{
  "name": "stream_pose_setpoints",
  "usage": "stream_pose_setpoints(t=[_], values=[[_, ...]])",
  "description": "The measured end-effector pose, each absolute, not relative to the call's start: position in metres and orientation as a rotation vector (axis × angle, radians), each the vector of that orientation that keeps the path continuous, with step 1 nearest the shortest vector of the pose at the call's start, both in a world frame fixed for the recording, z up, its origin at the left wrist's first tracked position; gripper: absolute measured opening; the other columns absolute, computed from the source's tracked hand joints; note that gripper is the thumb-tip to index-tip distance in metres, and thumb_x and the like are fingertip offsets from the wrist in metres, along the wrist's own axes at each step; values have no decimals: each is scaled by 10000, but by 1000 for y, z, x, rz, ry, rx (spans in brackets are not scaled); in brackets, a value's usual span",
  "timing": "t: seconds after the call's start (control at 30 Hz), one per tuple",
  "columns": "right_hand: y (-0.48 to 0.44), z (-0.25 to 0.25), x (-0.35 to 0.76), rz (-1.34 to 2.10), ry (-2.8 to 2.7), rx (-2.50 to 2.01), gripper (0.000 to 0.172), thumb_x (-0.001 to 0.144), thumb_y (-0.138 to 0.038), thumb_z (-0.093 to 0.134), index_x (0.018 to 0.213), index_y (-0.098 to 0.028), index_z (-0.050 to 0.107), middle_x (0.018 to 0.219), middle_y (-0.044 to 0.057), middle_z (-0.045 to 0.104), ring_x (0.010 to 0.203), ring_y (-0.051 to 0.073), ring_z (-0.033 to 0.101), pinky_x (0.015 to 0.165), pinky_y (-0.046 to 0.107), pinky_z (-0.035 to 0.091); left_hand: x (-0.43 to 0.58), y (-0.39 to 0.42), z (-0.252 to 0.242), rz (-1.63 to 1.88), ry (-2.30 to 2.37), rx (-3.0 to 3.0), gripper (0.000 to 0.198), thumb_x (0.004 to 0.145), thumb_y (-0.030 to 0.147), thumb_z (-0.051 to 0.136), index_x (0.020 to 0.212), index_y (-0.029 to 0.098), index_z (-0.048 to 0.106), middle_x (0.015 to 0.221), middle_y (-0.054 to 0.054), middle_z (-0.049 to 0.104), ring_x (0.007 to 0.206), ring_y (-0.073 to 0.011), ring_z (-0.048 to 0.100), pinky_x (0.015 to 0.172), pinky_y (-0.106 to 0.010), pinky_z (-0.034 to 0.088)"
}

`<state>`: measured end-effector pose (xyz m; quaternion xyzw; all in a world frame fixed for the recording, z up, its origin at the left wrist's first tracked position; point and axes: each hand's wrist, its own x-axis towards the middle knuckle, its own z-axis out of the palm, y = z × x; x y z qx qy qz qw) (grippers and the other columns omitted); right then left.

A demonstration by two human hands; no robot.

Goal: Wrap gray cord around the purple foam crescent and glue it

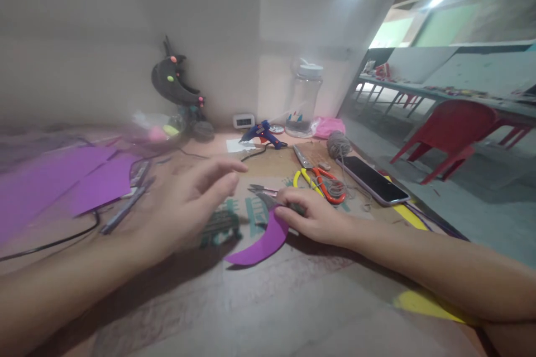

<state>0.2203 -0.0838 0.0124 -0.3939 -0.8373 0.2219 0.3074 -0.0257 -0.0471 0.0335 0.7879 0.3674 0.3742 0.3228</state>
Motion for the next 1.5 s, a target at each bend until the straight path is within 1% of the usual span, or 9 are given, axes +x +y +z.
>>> stream_pose_setpoints(t=[0.1, 0.17, 0.23, 0.37, 0.67, 0.83, 1.03, 1.2, 1.5], values=[[-86, 13, 218, 570, -2209, -1070, 204, 917, -259, 491, 736, -175, 536, 706, -8, 554, 662, 115, 507, 648, 232, 392, -6, -49, 22, 767, 846, 1932, 333, 925, 442, 459, 1054, 186, 626, 819, -18, 658, 719, -152, 603, 637, -266, 490], [-87, 13, 216, 567, -2195, -1097, 208, 914, -251, 506, 724, -176, 542, 686, -17, 550, 646, 107, 504, 633, 223, 380, 1, -48, 12, 667, 765, 2016, 285, 893, 435, 524, 924, 187, 661, 841, -18, 668, 788, -165, 613, 689, -268, 486], [-89, 13, 214, 550, -2198, -1105, 219, 909, -252, 530, 703, -176, 541, 662, -26, 536, 630, 100, 493, 615, 214, 366, 3, -48, 8, 656, 796, 2143, 235, 845, 418, 607, 895, 198, 671, 882, -13, 676, 848, -181, 608, 757, -287, 473], [-91, 12, 211, 543, -2262, -1075, 250, 911, -279, 541, 683, -178, 523, 656, -28, 523, 628, 100, 480, 604, 213, 356, 1, -51, 10, 682, 806, 2203, 212, 873, 375, 570, 823, 193, 666, 846, -4, 680, 812, -163, 608, 758, -279, 458], [-89, 12, 210, 615, -2265, -1101, 262, 919, -274, 516, 676, -177, 499, 638, -38, 489, 608, 91, 447, 588, 207, 342, -1, -49, 10, 676, 768, 2140, 356, 959, 382, 404, 787, 174, 637, 824, -25, 649, 762, -151, 579, 714, -278, 456], [-89, 11, 211, 602, -2328, -1062, 247, 918, -268, 521, 692, -167, 512, 646, -33, 499, 613, 88, 454, 590, 200, 341, 0, -48, 10, 614, 841, 2057, 267, 888, 443, 533, 922, 207, 655, 917, -23, 689, 874, -185, 613, 750, -293, 472], [-88, 8, 211, 533, -2385, -996, 235, 917, -271, 535, 709, -160, 537, 665, -16, 541, 627, 95, 478, 602, 202, 354, 1, -47, 6, 597, 835, 2054, 243, 831, 398, 614, 986, 212, 630, 926, -8, 686, 761, -147, 615, 685, -269, 484], [-89, 7, 211, 512, -2431, -984, 212, 915, -269, 543, 740, -151, 565, 703, 8, 580, 661, 107, 512, 633, 213, 380, 2, -49, 7, 649, 759, 2132, 133, 844, 314, 599, 911, 212, 651, 893, 14, 690, 814, -139, 619, 750, -252, 477], [-88, 8, 210, 531, -2438, -972, 199, 917, -263, 554, 756, -148, 577, 719, 5, 592, 682, 103, 521, 658, 212, 387, 1, -48, 8, 615, 802, 2069, 264, 927, 371, 472, 795, 176, 592, 719, 21, 585, 680, -122, 539, 609, -224, 413]])
